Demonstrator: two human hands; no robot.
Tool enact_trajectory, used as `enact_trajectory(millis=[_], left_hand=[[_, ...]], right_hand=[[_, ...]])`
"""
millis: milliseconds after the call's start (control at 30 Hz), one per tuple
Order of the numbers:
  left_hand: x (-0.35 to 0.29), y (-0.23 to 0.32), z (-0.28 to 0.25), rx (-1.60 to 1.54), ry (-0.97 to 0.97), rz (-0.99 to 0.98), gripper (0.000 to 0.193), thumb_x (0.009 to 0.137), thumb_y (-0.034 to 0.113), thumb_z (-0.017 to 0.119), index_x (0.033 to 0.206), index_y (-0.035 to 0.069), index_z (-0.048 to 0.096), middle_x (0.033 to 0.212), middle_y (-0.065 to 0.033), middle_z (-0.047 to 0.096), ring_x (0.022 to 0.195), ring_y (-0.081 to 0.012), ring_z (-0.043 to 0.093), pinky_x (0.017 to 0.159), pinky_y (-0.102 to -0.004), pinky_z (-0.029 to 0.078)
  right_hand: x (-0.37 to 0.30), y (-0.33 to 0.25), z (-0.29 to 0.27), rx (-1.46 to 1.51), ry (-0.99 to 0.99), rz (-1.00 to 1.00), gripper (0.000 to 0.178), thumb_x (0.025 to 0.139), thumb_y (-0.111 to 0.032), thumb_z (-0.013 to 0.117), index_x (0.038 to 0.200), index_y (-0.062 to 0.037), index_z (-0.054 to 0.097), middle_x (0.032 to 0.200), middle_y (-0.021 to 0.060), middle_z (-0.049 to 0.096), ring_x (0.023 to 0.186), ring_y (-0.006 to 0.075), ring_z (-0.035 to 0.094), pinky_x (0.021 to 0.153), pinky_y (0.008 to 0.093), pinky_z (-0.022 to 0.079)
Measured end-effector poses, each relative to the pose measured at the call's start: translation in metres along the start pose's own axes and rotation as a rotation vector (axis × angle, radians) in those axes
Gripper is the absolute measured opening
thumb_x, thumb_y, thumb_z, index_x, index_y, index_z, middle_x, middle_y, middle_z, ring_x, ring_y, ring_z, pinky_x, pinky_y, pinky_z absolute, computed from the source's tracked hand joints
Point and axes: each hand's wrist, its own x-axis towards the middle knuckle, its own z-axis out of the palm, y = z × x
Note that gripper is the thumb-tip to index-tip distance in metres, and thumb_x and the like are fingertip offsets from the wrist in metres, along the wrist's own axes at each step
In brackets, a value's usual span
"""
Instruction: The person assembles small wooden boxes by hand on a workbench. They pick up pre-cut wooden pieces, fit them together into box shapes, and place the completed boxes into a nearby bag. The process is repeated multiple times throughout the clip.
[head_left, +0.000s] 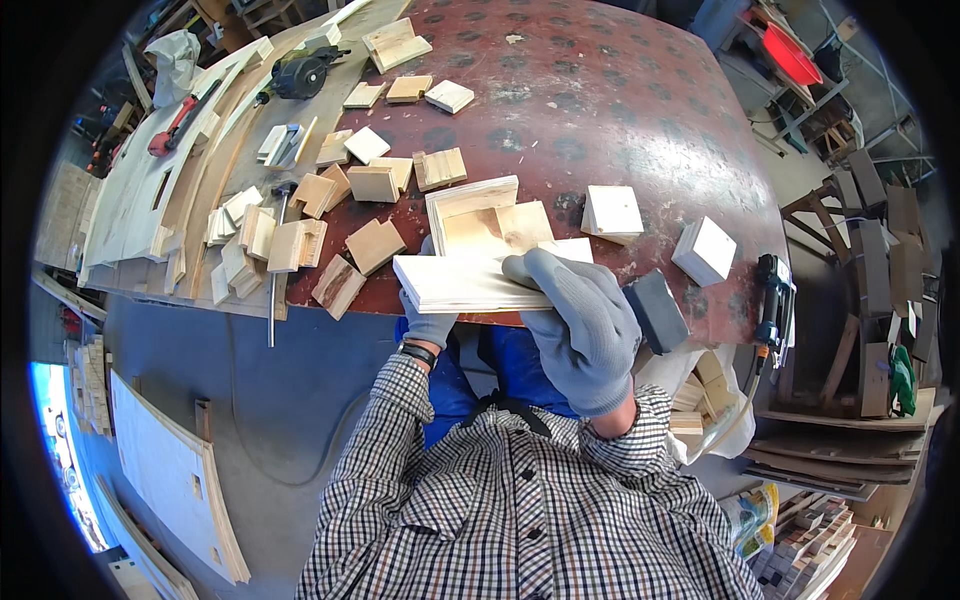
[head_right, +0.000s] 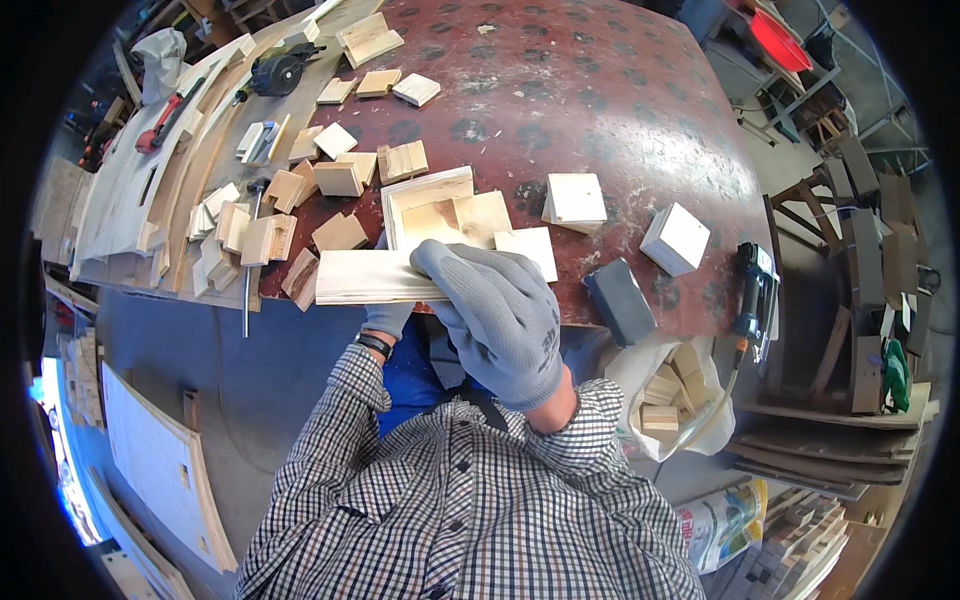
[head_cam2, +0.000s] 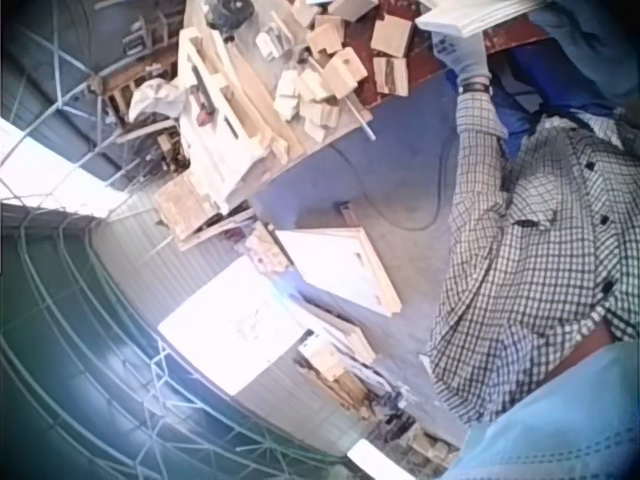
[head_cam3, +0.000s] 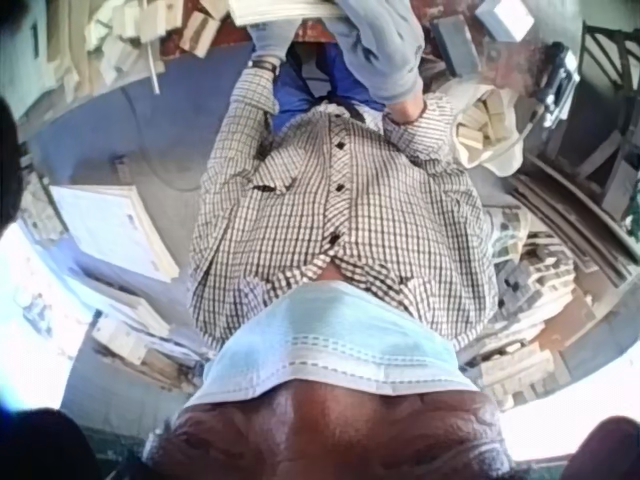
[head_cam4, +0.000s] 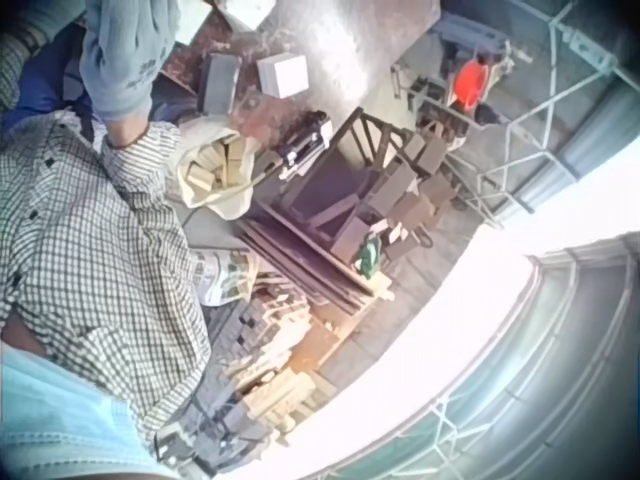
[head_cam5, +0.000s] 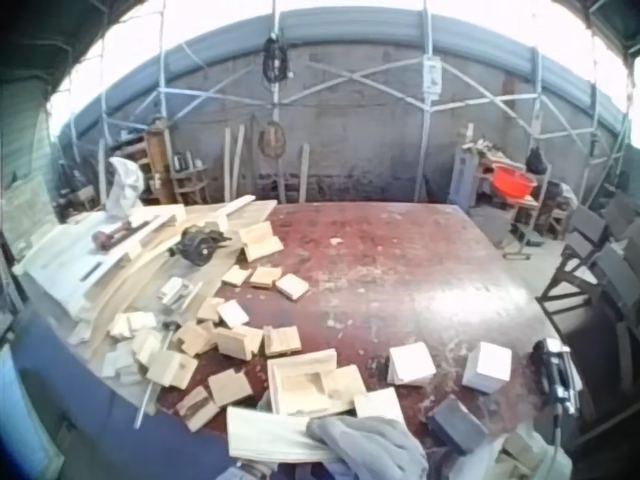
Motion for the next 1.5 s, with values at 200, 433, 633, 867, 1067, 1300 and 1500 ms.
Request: enact_trajectory(millis=[200, 433, 633, 867, 1067, 1300, 1500], left_hand=[[0.022, 0.056, -0.029, -0.109, -0.024, -0.126, 0.071, 0.087, 0.035, 0.084, 0.144, 0.005, 0.055, 0.132, -0.0184, 0.068, 0.112, -0.0375, 0.071, 0.091, -0.0449, 0.059], [0.025, 0.073, -0.038, -0.032, 0.186, -0.039, 0.073, 0.087, 0.04, 0.083, 0.145, 0.006, 0.053, 0.125, -0.0197, 0.071, 0.103, -0.0395, 0.074, 0.083, -0.0465, 0.062], [0.024, 0.07, -0.039, -0.024, 0.196, -0.032, 0.075, 0.088, 0.043, 0.082, 0.145, 0.006, 0.051, 0.123, -0.0211, 0.071, 0.099, -0.0406, 0.075, 0.079, -0.0476, 0.062], [0.024, 0.07, -0.037, 0.011, 0.193, -0.052, 0.076, 0.086, 0.043, 0.082, 0.145, 0.005, 0.051, 0.123, -0.0219, 0.07, 0.099, -0.0409, 0.074, 0.081, -0.048, 0.062], [0.026, 0.069, -0.039, -0.027, 0.164, -0.064, 0.075, 0.085, 0.041, 0.083, 0.143, 0.005, 0.053, 0.124, -0.0218, 0.07, 0.1, -0.0413, 0.074, 0.082, -0.0481, 0.062], [0.028, 0.082, -0.052, -0.024, 0.098, -0.083, 0.079, 0.081, 0.044, 0.089, 0.142, 0.006, 0.057, 0.131, -0.0168, 0.069, 0.108, -0.0356, 0.074, 0.087, -0.0434, 0.062], [0.028, 0.079, -0.049, -0.023, 0.095, -0.127, 0.085, 0.079, 0.051, 0.09, 0.143, 0.006, 0.056, 0.13, -0.0162, 0.069, 0.105, -0.0351, 0.075, 0.085, -0.044, 0.062]], right_hand=[[-0.002, 0.003, 0.004, -0.018, 0.011, 0.092, 0.049, 0.089, -0.009, 0.078, 0.136, -0.0022, 0.067, 0.12, 0.0136, 0.077, 0.101, 0.0292, 0.075, 0.089, 0.0414, 0.058], [-0.043, 0.084, 0.063, 0.141, 0.09, 0.955, 0.041, 0.104, -0.016, 0.067, 0.143, -0.003, 0.064, 0.093, 0.0114, 0.077, 0.08, 0.0141, 0.07, 0.073, 0.0309, 0.057], [-0.051, 0.104, 0.109, 0.311, 0.069, 1.128, 0.045, 0.104, -0.019, 0.067, 0.145, -0.0007, 0.061, 0.088, 0.0102, 0.074, 0.072, 0.0121, 0.066, 0.068, 0.0305, 0.055], [-0.06, 0.105, 0.123, -0.106, -0.312, 1.051, 0.055, 0.103, -0.039, 0.066, 0.147, -0.0074, 0.059, 0.113, 0.024, 0.077, 0.107, 0.0415, 0.074, 0.093, 0.0499, 0.057], [-0.045, 0.11, 0.112, -0.292, -0.611, 0.927, 0.049, 0.102, -0.044, 0.063, 0.138, -0.0116, 0.06, 0.115, 0.0233, 0.076, 0.109, 0.0426, 0.073, 0.094, 0.0528, 0.055], [-0.042, 0.119, 0.116, -0.264, -0.65, 0.939, 0.045, 0.099, -0.044, 0.067, 0.124, -0.0057, 0.062, 0.116, 0.0253, 0.075, 0.114, 0.0421, 0.071, 0.095, 0.0526, 0.054], [-0.032, 0.128, 0.108, -0.205, -0.781, 0.949, 0.047, 0.098, -0.043, 0.07, 0.125, -0.0049, 0.064, 0.119, 0.0254, 0.075, 0.116, 0.0428, 0.07, 0.097, 0.051, 0.054]])
